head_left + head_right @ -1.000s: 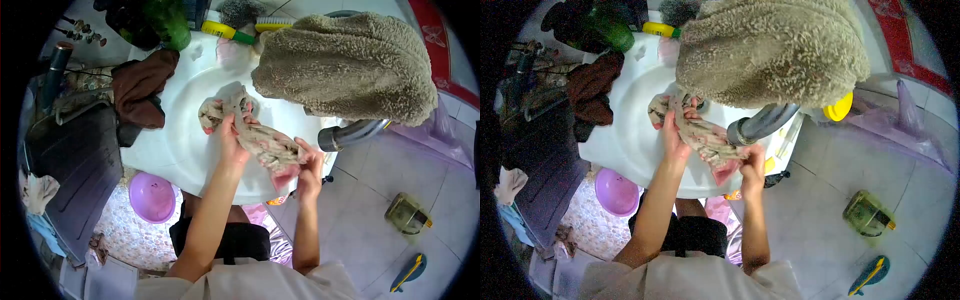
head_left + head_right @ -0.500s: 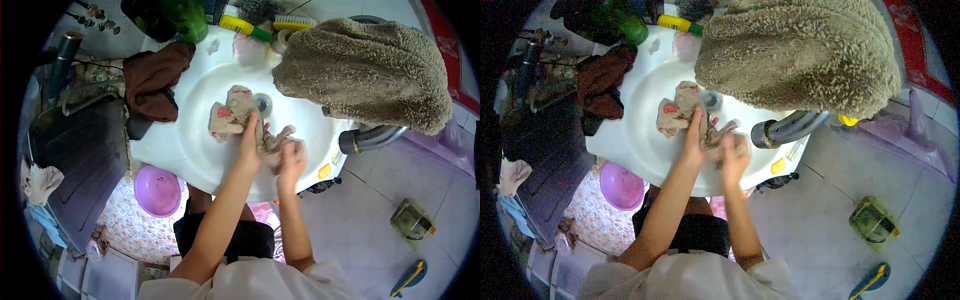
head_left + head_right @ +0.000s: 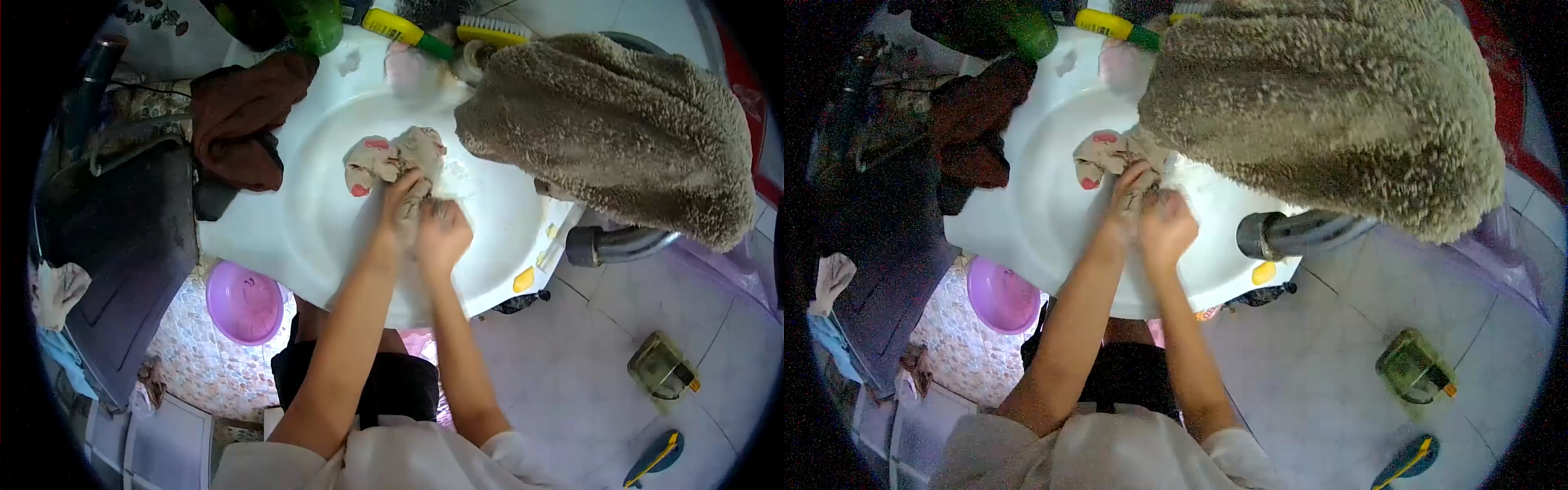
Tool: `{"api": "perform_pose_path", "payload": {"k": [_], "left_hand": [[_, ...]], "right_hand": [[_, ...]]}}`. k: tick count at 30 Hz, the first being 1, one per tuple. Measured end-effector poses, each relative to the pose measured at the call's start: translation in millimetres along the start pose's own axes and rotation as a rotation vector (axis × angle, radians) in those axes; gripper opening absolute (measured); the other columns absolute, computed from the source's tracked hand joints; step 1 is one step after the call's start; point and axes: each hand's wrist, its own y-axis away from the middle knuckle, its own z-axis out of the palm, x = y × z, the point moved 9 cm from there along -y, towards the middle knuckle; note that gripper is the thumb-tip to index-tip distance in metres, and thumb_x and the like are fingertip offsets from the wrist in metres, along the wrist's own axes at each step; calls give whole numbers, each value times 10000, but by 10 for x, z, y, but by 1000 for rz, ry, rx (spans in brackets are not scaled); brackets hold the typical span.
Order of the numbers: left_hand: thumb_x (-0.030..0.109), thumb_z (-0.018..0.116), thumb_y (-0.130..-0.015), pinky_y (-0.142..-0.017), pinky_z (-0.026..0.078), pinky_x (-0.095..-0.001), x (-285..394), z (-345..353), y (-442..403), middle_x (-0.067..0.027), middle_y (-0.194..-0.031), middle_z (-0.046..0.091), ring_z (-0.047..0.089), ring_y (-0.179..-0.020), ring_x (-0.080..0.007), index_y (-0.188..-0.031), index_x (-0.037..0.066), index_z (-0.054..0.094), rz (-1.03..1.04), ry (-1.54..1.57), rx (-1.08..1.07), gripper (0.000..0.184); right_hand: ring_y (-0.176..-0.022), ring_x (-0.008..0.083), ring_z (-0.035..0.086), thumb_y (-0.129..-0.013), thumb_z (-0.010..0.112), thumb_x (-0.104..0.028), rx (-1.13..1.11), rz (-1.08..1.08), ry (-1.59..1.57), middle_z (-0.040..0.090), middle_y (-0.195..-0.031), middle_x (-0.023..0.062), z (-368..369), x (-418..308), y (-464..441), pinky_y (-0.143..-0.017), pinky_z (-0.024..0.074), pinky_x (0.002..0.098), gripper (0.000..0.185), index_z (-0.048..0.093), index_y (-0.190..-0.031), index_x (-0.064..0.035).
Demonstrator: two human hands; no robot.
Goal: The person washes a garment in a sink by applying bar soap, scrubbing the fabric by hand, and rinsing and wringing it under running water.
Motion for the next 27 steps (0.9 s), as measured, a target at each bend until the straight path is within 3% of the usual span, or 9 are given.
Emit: {"api": "perform_pose_path", "payload": {"k": [3, 10, 13, 15, 17, 22, 23, 25, 27], "left_hand": [[150, 479, -830, -824, 477, -318, -505, -139, -137, -107, -1113, 546, 519, -1064, -213, -1143, -7, 491, -475, -4, 157, 350], [222, 492, -854, -972, 357, -461, -80, 72, 83, -112, -1221, 490, 467, -1139, -266, -1216, 30, 435, -66, 502, -45, 414], [272, 576, -835, -868, 443, -391, -392, -135, 272, -58, -1043, 572, 548, -1010, -211, -1105, 29, 499, -324, 519, 273, 371], [273, 523, -861, -852, 454, -344, -437, 97, 105, -110, -1114, 560, 551, -1017, -222, -1164, 38, 472, -298, 386, 128, 387], [243, 516, -858, -557, 438, -265, -926, 62, -100, -54, -695, 551, 523, -634, -152, -894, 22, 551, -613, 352, -26, 226], [90, 480, -778, -480, 410, -266, -602, -32, 202, -30, -764, 546, 516, -623, -134, -935, 138, 569, -177, 217, 357, 187], [52, 543, -727, -434, 416, -297, -588, -155, 166, -56, -718, 573, 531, -531, -140, -862, 38, 599, -233, 161, 488, 148], [70, 543, -727, -433, 420, -311, -487, -218, 1, -52, -681, 559, 531, -533, -149, -758, 48, 600, -318, 198, 344, 68], [86, 545, -733, -448, 424, -331, -679, -470, -296, -54, -641, 533, 521, -520, -159, -686, 37, 579, -285, 117, 236, 76]], "right_hand": [[-630, 170, 554, -722, 651, -196, -160, 207, 195, 605, -661, 129, 336, 624, -846, -630, 437, 307, 230, 595, -713, 26], [-841, 165, 536, -809, 560, -122, -73, 211, -367, 601, -936, 110, -171, 252, -761, -725, 430, 282, 185, 582, -934, 12], [-822, 133, 513, -825, 546, -81, 21, 293, -541, 581, -927, 74, -419, 80, -455, -725, 421, 257, 152, 562, -942, 14], [-686, 97, 462, -800, 591, -112, -18, 96, -355, 561, -758, 32, -446, 42, -115, -643, 411, 238, 117, 567, -851, -10], [-568, 179, 477, -693, 721, -262, -64, -41, -38, 521, -611, 75, -428, -236, 306, -557, 412, 289, 279, 545, -690, -46], [-498, 305, 486, -681, 643, -219, -181, 168, 87, 524, -564, 155, 69, 422, -558, -521, 416, 353, 232, 561, -678, -3], [-492, 312, 483, -683, 622, -208, -262, 249, -69, 526, -561, 167, 247, 552, -644, -517, 415, 362, 223, 561, -677, 6], [-486, 261, 471, -677, 630, -201, -139, 67, 192, 553, -597, 181, 121, 211, -494, -520, 413, 356, 218, 566, -692, 7], [-506, 183, 433, -683, 612, -149, -191, 66, -149, 508, -542, 99, 27, -31, 128, -532, 401, 311, 213, 495, -612, 15]]}}
